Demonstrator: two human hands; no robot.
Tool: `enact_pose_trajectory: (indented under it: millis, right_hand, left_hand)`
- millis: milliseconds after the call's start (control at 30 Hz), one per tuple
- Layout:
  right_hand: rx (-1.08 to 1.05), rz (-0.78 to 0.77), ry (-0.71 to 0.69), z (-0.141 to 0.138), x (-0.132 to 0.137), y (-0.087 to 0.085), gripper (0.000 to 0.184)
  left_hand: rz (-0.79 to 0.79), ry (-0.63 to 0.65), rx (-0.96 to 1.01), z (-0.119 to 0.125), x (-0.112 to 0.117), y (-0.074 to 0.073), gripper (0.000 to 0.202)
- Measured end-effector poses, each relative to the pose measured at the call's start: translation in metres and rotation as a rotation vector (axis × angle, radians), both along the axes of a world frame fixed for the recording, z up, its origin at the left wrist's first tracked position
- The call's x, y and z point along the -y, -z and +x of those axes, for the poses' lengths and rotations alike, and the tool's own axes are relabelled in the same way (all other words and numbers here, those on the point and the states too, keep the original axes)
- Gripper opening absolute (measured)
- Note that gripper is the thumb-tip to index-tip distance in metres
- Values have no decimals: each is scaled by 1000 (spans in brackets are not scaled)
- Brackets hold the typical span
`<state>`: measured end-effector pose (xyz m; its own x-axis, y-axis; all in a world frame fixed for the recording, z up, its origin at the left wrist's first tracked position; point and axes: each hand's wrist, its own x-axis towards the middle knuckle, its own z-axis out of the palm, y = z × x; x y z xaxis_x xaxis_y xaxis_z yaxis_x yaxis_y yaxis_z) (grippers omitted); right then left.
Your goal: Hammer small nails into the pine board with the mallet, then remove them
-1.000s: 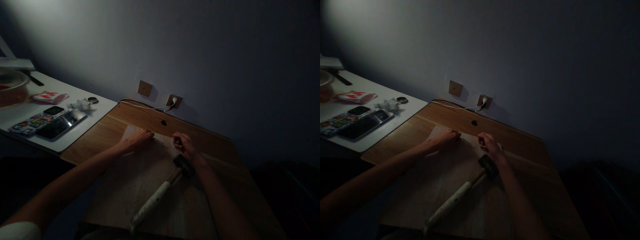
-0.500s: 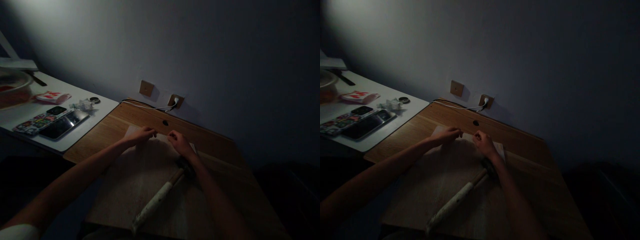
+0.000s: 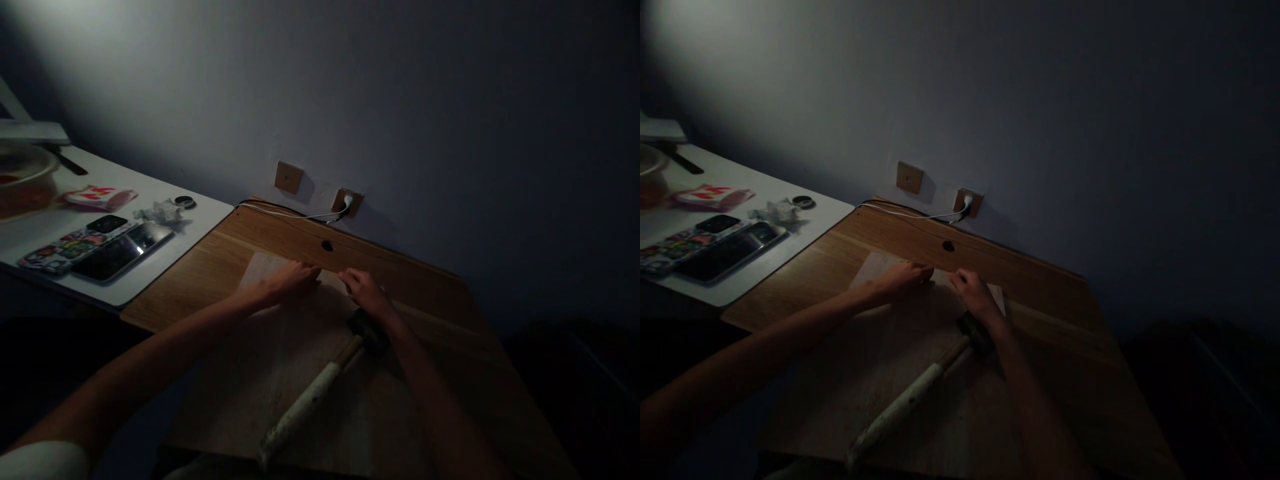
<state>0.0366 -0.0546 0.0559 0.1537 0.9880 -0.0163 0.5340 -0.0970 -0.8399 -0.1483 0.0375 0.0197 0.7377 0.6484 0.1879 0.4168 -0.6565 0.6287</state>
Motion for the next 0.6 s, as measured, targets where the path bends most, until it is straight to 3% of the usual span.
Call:
enact_pose_trajectory:
  millis: [133, 333, 500, 600]
  right_hand:
    - [235, 26, -81, -14, 1, -16, 33]
    - [460, 24, -267, -42, 0, -41, 27]
    - [563, 2, -394, -58, -2, -49, 18]
    - [585, -1, -431, -61, 0, -51, 19]
  left_hand:
    - [-498, -135, 199, 9, 4, -2, 26]
    - [-1300, -107, 587, 12, 34, 2, 30]
    - [-1559, -93, 777, 7, 52, 3, 31]
    - [-1603, -79, 786, 4, 54, 5, 34]
